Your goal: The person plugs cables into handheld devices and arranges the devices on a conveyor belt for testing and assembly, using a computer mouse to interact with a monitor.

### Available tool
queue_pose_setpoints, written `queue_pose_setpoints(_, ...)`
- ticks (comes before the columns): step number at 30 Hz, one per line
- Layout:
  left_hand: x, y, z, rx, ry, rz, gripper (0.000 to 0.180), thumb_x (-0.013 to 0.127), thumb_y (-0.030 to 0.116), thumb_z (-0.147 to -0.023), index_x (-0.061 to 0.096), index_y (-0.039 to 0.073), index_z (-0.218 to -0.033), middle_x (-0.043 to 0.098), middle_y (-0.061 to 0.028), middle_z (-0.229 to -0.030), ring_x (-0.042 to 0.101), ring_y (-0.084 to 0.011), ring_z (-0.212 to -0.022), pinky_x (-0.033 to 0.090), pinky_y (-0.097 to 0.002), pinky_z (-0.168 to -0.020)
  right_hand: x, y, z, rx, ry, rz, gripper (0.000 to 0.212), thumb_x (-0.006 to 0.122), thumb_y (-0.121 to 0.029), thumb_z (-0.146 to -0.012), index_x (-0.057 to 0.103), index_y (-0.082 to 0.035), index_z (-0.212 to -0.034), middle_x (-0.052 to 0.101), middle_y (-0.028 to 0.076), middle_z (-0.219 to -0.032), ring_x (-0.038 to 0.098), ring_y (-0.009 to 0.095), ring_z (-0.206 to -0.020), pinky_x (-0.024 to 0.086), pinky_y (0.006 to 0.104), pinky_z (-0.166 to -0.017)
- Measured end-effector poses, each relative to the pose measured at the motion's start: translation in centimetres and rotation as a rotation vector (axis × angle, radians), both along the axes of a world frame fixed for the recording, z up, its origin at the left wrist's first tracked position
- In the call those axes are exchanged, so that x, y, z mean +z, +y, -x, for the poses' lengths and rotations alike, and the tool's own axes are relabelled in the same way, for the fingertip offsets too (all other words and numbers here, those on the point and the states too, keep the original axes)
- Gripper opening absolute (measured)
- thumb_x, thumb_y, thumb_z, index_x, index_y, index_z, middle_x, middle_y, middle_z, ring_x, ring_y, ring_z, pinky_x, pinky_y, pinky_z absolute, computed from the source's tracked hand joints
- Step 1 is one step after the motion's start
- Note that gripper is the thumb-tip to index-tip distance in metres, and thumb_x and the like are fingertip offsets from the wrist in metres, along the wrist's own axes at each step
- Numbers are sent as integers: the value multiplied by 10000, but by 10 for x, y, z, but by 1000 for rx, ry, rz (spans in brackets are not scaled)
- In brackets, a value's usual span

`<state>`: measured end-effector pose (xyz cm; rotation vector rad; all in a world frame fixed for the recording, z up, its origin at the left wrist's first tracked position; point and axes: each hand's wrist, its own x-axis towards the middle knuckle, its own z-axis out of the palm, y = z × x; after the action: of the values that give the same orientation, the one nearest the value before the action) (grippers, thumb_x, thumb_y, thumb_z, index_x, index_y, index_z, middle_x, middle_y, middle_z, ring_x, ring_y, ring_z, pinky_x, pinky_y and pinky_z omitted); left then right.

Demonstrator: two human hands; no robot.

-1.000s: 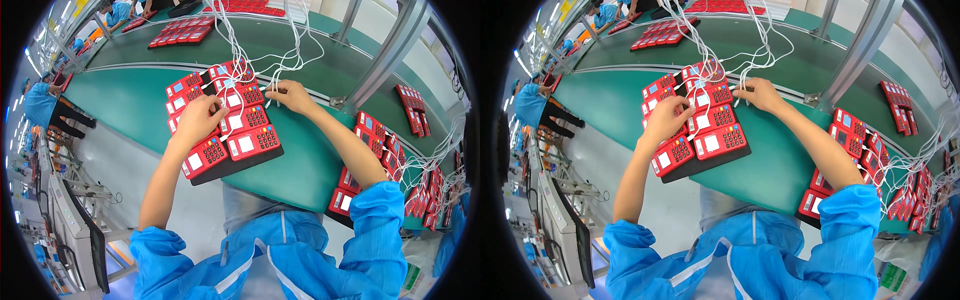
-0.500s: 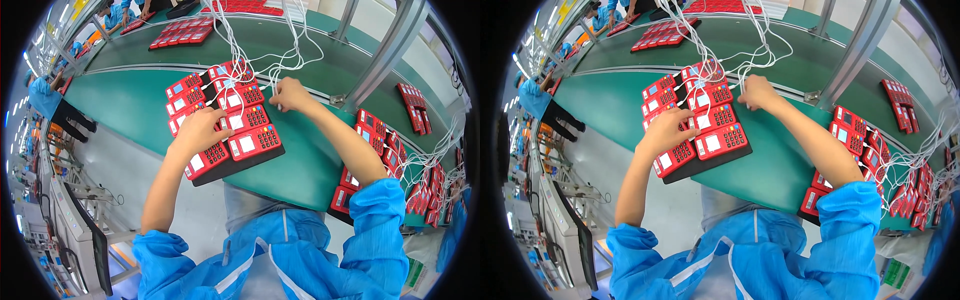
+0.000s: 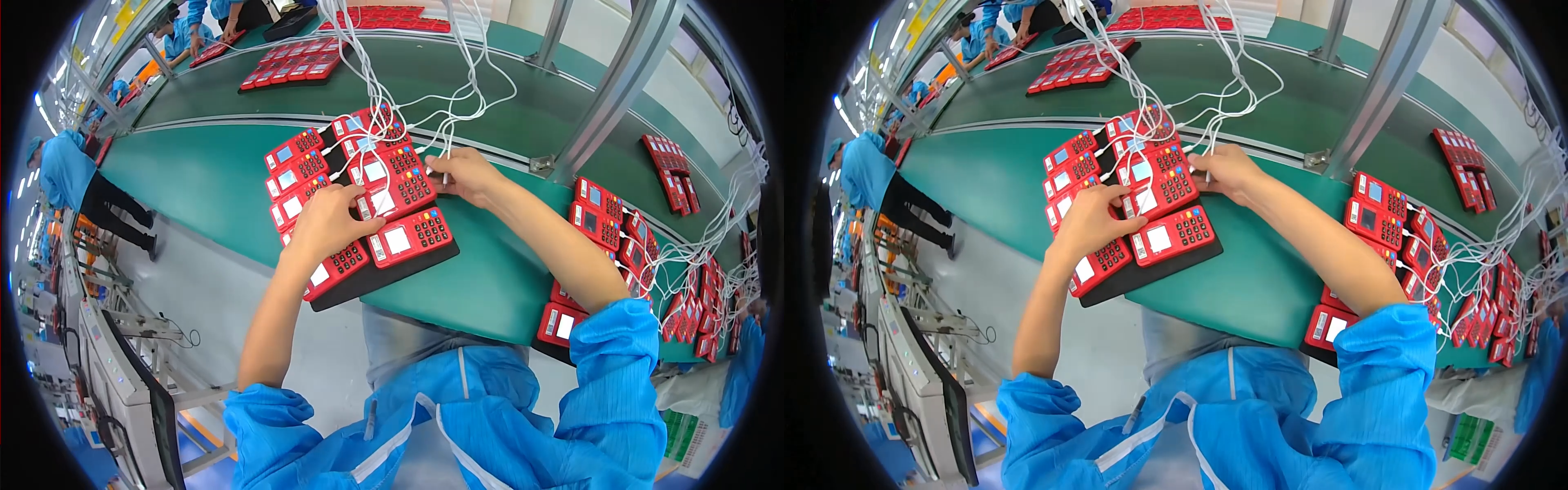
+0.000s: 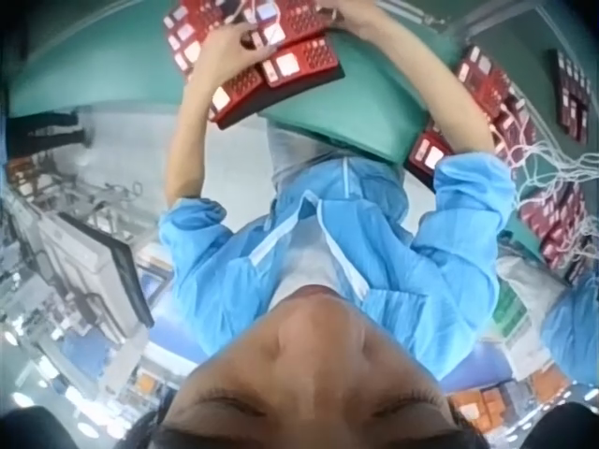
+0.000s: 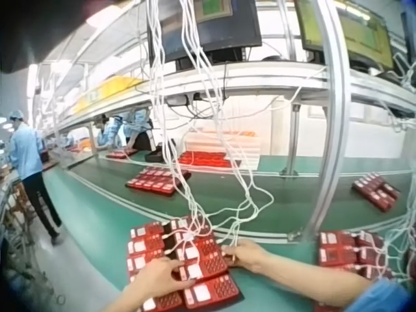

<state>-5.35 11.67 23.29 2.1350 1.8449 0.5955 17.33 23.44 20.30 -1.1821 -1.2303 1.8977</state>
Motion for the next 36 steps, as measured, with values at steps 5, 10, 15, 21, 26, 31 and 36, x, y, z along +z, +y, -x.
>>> queue_pose_setpoints(5, -1, -1, -11, 27, -52, 29, 494, 772, 338, -722, 659, -15, -1049, 667, -132, -754, 660, -290, -732, 523, -392, -682, 7, -9, 4, -111, -27, -102, 180, 587, -172, -944, 570, -2, -890, 632, 115, -976, 636, 175, -853, 535, 321, -751)
queue_pose_setpoints(10, -5, -2, -12, 55, -66, 77, 494, 761, 320, -753, 632, -21, -1087, 672, -134, -690, 673, -304, -688, 523, -409, -649, 2, -15, 12, -210, 26, -108, 135, 587, -162, -935, 562, -40, -883, 648, 80, -934, 630, 160, -826, 510, 321, -764)
queue_pose_setpoints(15, -10, 1, -13, 41, 7, 17, 511, 783, 262, -750, 626, -36, -1135, 672, -119, -696, 660, -255, -638, 501, -357, -592, 0, -21, 15, -242, 108, 63, 127, 602, -178, -927, 558, -60, -920, 646, 54, -901, 612, 143, -866, 468, 335, -819)
queue_pose_setpoints(21, -6, 4, -15, 61, -17, 44, 500, 790, 225, -740, 626, -42, -1130, 665, -116, -679, 657, -241, -622, 497, -351, -583, -4, -13, 11, -192, 150, 108, 134, 606, -167, -920, 547, -48, -941, 633, 63, -948, 602, 153, -844, 475, 355, -834)
queue_pose_setpoints(26, -6, 5, -14, 51, -25, 41, 524, 794, 204, -734, 616, -50, -1157, 661, -122, -670, 652, -227, -602, 494, -342, -574, 1, -10, 15, -164, 126, 54, 130, 631, -155, -898, 555, -52, -920, 585, 45, -924, 581, 147, -833, 503, 376, -804)
queue_pose_setpoints(31, -3, 3, -15, 71, -74, 61, 520, 788, 184, -739, 615, -45, -1173, 654, -122, -652, 647, -210, -586, 490, -327, -568, 16, -15, 22, -187, 67, 24, 115, 639, -153, -888, 558, -72, -894, 591, 46, -913, 599, 150, -821, 531, 360, -744)
queue_pose_setpoints(36, -6, 4, -21, 81, -59, 38, 531, 798, 178, -724, 620, -40, -1174, 629, -105, -638, 629, -189, -576, 484, -322, -562, -2, -13, 26, -261, 186, 52, 110, 618, -147, -902, 574, -52, -935, 645, 69, -880, 648, 177, -785, 549, 364, -699)
